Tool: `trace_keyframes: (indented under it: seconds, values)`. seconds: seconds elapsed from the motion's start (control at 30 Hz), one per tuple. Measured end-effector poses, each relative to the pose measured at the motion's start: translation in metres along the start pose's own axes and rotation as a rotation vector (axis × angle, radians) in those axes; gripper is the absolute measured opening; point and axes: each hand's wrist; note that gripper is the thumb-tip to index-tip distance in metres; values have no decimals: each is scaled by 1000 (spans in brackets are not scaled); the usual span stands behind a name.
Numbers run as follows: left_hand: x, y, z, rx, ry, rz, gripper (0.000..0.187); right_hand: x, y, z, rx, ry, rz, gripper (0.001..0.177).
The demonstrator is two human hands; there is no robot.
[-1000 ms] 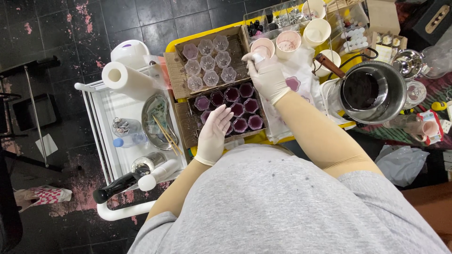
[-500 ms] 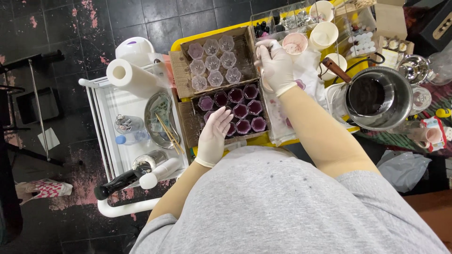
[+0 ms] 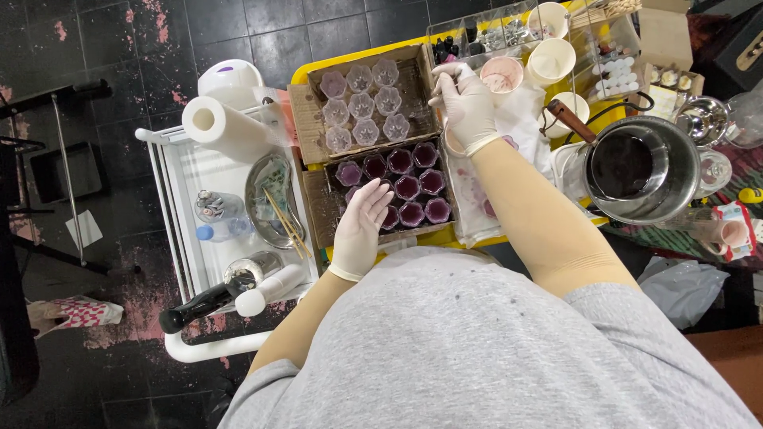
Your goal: The person, wearing gloves, holds a flower-shaped candle and uses a spoon to work with melted dark wax in a metal pot, placing finished flower candles into a mold tray on the cart. They then pick up a plastic bottle and pour liquid into a paper cup.
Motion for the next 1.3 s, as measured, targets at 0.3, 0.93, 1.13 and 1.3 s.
trace_keyframes:
  seconds: [0.3, 0.93, 1.13, 1.3]
  values:
    - [5, -4, 0, 35, 8, 18, 52, -36, -6, 13, 8, -16, 122, 11]
    - [-2, 2, 2, 32, -16, 41, 50, -9, -1, 6, 78, 106, 6, 12]
    - [-3, 2, 0, 14, -39, 22, 48, 13, 4, 0, 80, 41, -76, 7]
    - [2, -3, 5, 6, -20, -39, 49, 16, 3, -4, 82, 66, -82, 9]
Point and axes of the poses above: each hand's wrist, its own z-axis away from the middle knuckle, its own y-axis out of the back of the hand, x = y × z
